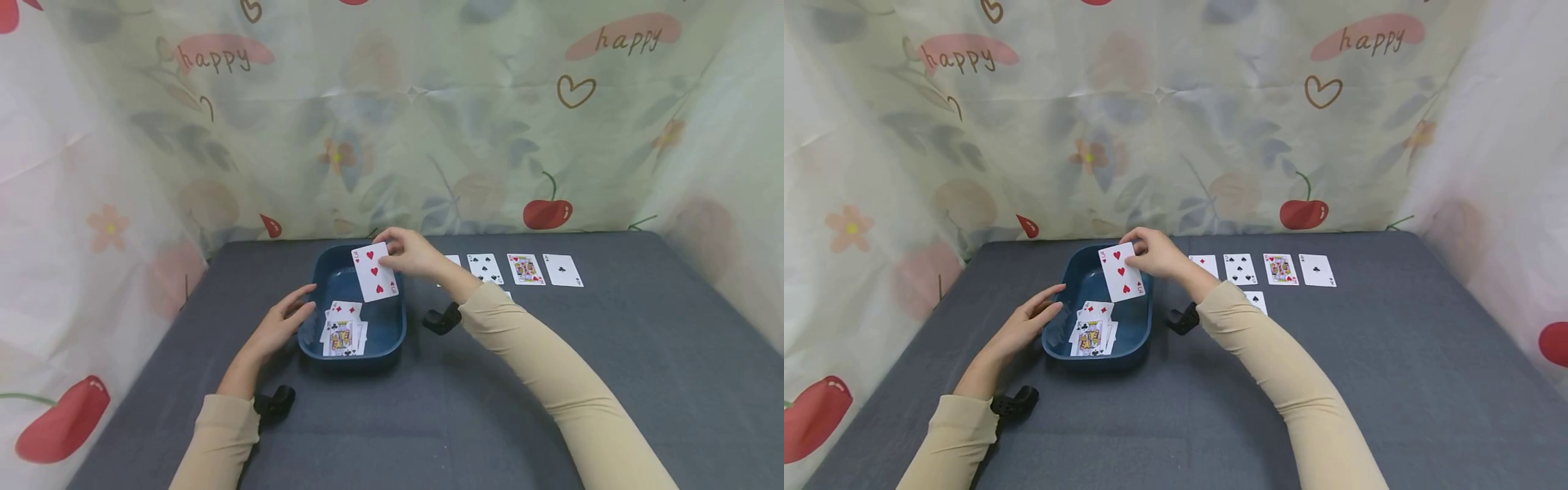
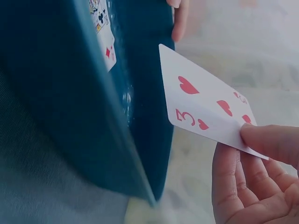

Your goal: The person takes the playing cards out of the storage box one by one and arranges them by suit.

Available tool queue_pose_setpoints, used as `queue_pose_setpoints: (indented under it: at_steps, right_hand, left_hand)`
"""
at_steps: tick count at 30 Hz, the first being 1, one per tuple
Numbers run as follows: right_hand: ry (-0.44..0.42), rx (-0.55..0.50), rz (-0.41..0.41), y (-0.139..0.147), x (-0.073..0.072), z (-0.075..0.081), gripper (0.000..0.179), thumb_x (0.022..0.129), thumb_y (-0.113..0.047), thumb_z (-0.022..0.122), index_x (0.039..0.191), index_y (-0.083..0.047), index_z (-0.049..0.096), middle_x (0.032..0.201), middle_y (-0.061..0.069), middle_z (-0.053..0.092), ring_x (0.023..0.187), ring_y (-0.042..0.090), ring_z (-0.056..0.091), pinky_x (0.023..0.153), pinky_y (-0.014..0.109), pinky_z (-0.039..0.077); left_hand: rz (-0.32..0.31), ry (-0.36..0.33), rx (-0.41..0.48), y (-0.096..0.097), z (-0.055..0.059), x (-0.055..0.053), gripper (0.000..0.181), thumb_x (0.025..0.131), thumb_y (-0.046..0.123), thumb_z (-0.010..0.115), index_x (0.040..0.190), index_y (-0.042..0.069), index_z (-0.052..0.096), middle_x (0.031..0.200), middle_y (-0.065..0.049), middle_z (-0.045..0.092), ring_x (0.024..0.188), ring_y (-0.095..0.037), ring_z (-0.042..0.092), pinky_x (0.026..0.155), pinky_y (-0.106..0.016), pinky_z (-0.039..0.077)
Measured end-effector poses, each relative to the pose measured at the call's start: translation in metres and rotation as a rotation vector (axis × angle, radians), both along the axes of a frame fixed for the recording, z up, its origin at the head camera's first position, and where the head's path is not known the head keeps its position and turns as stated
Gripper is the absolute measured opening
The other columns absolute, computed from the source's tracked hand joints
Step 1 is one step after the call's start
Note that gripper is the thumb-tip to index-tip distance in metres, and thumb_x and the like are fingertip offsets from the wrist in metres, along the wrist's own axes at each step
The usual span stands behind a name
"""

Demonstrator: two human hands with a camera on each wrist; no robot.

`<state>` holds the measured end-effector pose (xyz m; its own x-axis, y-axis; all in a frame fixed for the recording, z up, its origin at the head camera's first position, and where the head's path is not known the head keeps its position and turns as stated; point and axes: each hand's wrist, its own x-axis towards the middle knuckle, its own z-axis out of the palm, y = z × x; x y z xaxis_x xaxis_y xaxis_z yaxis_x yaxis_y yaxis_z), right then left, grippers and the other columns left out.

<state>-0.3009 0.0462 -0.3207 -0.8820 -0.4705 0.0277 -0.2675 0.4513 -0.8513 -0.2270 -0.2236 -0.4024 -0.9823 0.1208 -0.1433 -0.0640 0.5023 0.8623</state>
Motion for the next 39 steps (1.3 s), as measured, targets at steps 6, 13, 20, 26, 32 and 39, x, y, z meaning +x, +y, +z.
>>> queue_pose_setpoints:
  at_steps: [6, 13, 20, 26, 32, 39]
  right_hand:
    - [-0.024, -0.024, -0.025, 0.024, 0.003, 0.0, 0.034, 0.088, -0.005, 0.058, 0.122, -0.005, 0.052, 0.108, 0.02, 0.066, 0.09, 0.021, 0.064, 0.079, 0.03, 0.053]
    - [-0.014, -0.02, -0.049, 0.053, 0.008, -0.004, 0.037, 0.089, -0.005, 0.058, 0.124, -0.005, 0.049, 0.109, 0.02, 0.066, 0.085, 0.017, 0.064, 0.065, 0.022, 0.047]
    - [-0.032, -0.068, -0.089, 0.083, 0.013, -0.009, 0.038, 0.088, -0.004, 0.058, 0.126, -0.003, 0.049, 0.102, 0.021, 0.065, 0.074, 0.011, 0.061, 0.069, 0.023, 0.05]
    - [-0.029, -0.042, -0.158, 0.115, 0.017, -0.016, 0.04, 0.089, -0.007, 0.058, 0.128, -0.002, 0.047, 0.101, 0.019, 0.066, 0.071, 0.008, 0.058, 0.068, 0.025, 0.048]
    - [-0.052, 0.006, -0.239, 0.146, 0.022, -0.025, 0.042, 0.092, -0.013, 0.056, 0.131, -0.005, 0.044, 0.11, 0.021, 0.064, 0.083, 0.011, 0.062, 0.082, 0.032, 0.052]
    - [-0.071, 0.051, -0.321, 0.185, 0.025, -0.039, 0.046, 0.093, -0.018, 0.056, 0.134, -0.005, 0.041, 0.121, 0.024, 0.058, 0.086, 0.004, 0.058, 0.081, 0.025, 0.049]
  left_hand:
    - [-0.005, 0.012, -0.005, -0.001, 0.0, 0.001, 0.053, 0.097, 0.04, 0.046, 0.146, 0.028, 0.029, 0.148, -0.019, 0.032, 0.133, -0.037, 0.037, 0.106, -0.057, 0.034]
    - [-0.012, 0.014, 0.005, -0.002, 0.0, 0.001, 0.054, 0.097, 0.041, 0.046, 0.146, 0.028, 0.028, 0.149, -0.019, 0.032, 0.134, -0.037, 0.036, 0.106, -0.057, 0.034]
    - [-0.006, 0.011, -0.006, -0.001, 0.0, 0.001, 0.054, 0.097, 0.041, 0.045, 0.146, 0.029, 0.028, 0.149, -0.018, 0.031, 0.134, -0.038, 0.035, 0.106, -0.056, 0.034]
    - [-0.008, 0.013, -0.009, -0.002, 0.0, 0.001, 0.055, 0.096, 0.043, 0.046, 0.146, 0.029, 0.028, 0.149, -0.018, 0.031, 0.134, -0.037, 0.036, 0.106, -0.057, 0.034]
    - [-0.013, 0.021, -0.008, -0.002, 0.0, 0.002, 0.055, 0.096, 0.044, 0.046, 0.146, 0.028, 0.028, 0.149, -0.018, 0.032, 0.134, -0.037, 0.036, 0.106, -0.057, 0.034]
    - [-0.021, 0.024, -0.004, -0.001, -0.001, 0.002, 0.054, 0.097, 0.041, 0.045, 0.146, 0.028, 0.029, 0.149, -0.018, 0.031, 0.134, -0.037, 0.036, 0.106, -0.057, 0.035]
